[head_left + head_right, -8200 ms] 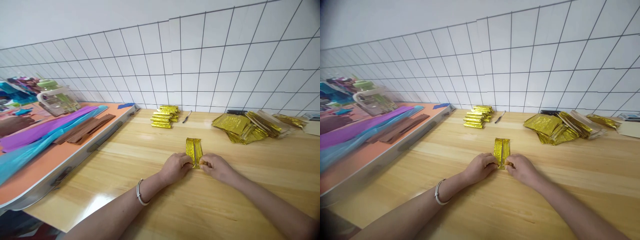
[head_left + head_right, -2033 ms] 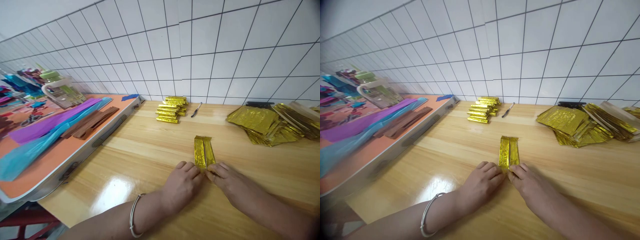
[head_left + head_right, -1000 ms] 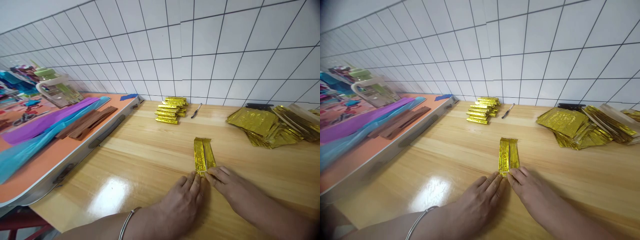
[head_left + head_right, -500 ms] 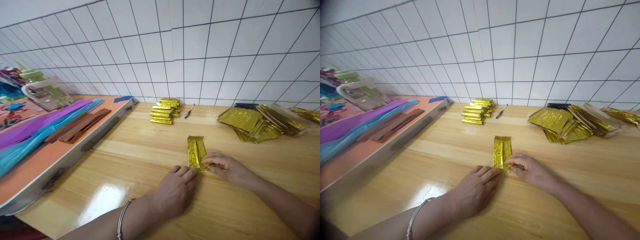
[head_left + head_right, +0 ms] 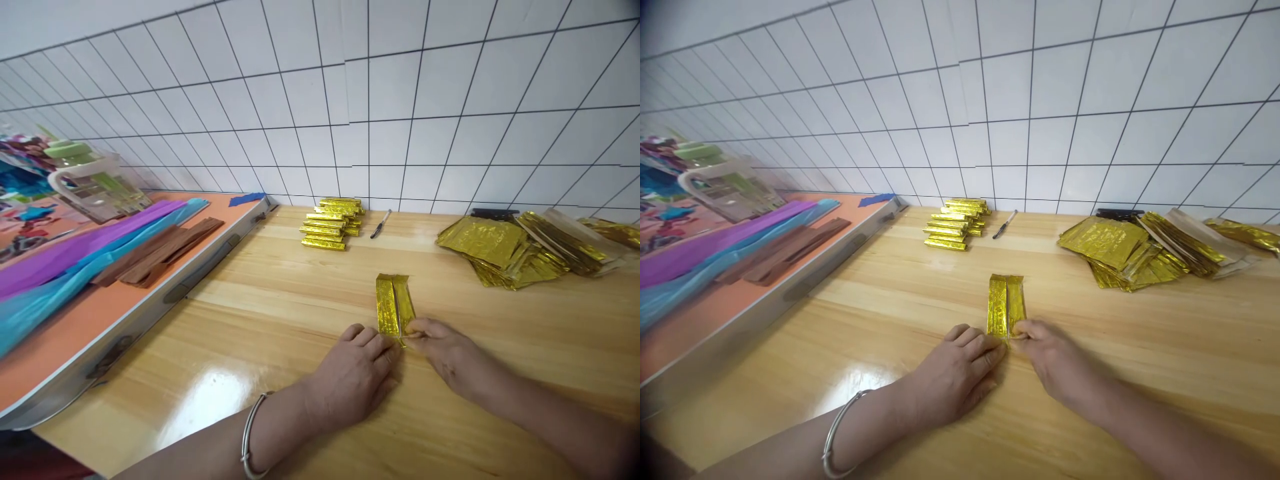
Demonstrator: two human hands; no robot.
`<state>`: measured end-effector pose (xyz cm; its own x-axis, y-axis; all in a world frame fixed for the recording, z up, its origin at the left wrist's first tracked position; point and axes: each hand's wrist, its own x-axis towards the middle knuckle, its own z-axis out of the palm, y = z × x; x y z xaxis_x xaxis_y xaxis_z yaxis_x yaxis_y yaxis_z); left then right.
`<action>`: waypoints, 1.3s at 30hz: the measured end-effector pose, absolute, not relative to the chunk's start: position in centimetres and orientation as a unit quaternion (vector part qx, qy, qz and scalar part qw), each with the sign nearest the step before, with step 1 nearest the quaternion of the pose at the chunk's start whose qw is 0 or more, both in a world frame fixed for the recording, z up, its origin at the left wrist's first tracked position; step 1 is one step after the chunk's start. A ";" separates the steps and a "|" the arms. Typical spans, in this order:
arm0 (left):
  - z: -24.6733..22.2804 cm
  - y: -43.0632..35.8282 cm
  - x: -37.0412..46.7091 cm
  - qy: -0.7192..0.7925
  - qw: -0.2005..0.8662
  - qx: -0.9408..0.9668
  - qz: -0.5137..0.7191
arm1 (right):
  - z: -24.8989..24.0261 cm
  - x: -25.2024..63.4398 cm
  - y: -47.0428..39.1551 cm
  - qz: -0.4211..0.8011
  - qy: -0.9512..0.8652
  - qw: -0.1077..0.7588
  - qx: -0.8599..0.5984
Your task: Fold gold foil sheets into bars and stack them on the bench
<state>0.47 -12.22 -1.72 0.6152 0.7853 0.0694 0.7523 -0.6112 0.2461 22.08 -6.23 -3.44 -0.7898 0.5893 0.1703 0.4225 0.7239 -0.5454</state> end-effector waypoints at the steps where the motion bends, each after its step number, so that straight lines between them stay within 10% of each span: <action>1: -1.8 -12.2 0.5 0.430 0.093 0.894 0.087 | -3.7 22.2 -6.6 0.227 -0.916 0.174 -0.282; 20: -1.4 -12.5 1.1 0.436 0.107 0.889 0.091 | -2.4 23.3 -8.9 0.053 -0.956 0.072 -0.278; 39: -1.4 -12.7 0.0 0.342 0.172 0.871 0.308 | -4.3 22.7 -7.7 0.001 -0.915 0.156 -0.372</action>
<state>-0.01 -12.71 -1.42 0.5770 0.7015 0.4182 0.4896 -0.7070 0.5104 22.66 -7.68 -4.30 -0.6748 0.6809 0.2847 0.6804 0.7234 -0.1174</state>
